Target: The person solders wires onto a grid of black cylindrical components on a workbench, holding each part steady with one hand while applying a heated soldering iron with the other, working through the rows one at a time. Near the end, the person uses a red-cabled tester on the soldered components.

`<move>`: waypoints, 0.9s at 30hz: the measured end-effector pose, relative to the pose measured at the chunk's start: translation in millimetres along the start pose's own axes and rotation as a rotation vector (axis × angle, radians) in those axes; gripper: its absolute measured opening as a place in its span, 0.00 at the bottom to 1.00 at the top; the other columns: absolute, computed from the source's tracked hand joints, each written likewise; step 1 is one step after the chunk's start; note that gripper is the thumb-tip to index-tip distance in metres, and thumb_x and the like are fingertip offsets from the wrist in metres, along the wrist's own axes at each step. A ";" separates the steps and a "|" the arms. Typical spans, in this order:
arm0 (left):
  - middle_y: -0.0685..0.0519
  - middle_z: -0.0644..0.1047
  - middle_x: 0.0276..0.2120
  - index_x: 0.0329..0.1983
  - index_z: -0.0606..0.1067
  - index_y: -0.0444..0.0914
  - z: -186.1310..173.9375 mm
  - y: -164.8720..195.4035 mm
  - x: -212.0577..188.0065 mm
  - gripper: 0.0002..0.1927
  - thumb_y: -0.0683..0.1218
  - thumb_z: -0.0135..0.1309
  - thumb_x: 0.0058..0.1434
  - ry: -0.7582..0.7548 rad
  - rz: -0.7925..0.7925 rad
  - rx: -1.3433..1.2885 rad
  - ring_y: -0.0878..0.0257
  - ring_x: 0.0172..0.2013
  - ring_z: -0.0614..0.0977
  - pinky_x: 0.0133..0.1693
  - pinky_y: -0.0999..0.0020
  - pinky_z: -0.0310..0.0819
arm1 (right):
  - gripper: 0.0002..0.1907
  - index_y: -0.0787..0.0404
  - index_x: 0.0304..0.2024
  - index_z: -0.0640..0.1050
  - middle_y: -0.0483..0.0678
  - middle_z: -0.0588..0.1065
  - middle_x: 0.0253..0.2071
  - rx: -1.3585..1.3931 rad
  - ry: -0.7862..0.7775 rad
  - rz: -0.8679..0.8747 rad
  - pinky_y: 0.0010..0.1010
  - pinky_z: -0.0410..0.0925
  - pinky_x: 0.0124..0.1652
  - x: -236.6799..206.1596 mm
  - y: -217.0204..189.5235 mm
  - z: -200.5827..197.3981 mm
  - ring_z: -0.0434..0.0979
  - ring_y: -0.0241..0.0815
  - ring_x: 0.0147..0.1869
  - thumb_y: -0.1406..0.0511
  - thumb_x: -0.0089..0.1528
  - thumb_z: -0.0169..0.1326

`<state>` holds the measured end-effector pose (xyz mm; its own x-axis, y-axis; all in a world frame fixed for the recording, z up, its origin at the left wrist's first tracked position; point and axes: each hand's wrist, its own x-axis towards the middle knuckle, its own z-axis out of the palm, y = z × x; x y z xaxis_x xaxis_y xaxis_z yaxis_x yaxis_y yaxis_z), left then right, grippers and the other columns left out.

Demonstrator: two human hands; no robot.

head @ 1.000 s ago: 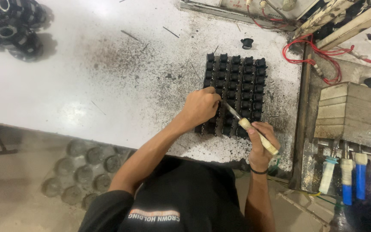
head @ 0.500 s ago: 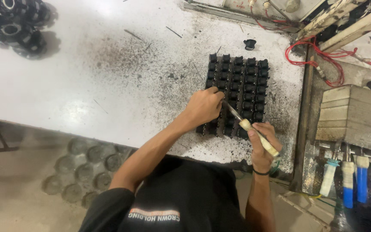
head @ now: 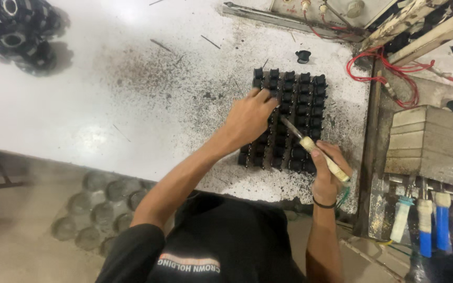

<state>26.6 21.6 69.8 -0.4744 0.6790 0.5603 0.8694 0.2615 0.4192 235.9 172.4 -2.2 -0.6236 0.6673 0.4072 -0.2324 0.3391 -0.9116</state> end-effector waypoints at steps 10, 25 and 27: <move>0.45 0.76 0.33 0.32 0.82 0.37 47.8 -28.1 -30.9 0.05 0.40 0.56 0.57 -0.123 -0.173 -0.095 0.45 0.29 0.82 0.31 0.50 0.77 | 0.11 0.69 0.49 0.80 0.54 0.80 0.50 -0.093 -0.065 0.040 0.33 0.66 0.62 1.8 -10.1 4.5 0.76 0.42 0.55 0.69 0.66 0.62; 0.42 0.77 0.34 0.30 0.80 0.34 47.9 -26.7 -16.1 0.06 0.38 0.54 0.51 -0.245 -0.133 -0.064 0.42 0.30 0.82 0.33 0.48 0.78 | 0.10 0.71 0.47 0.81 0.52 0.79 0.43 -0.021 -0.033 0.186 0.26 0.71 0.49 2.8 -11.9 8.5 0.79 0.39 0.46 0.69 0.67 0.62; 0.42 0.76 0.33 0.29 0.80 0.34 46.1 -25.6 -16.6 0.05 0.39 0.55 0.51 -0.234 -0.138 -0.096 0.42 0.29 0.82 0.32 0.48 0.78 | 0.10 0.71 0.47 0.80 0.53 0.80 0.43 0.047 -0.048 0.159 0.28 0.75 0.50 3.3 -10.5 10.1 0.82 0.41 0.47 0.69 0.67 0.60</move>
<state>18.5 35.2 16.9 -0.5332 0.7840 0.3178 0.7764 0.3044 0.5519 228.8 164.3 8.2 -0.6898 0.6774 0.2556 -0.1617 0.1999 -0.9664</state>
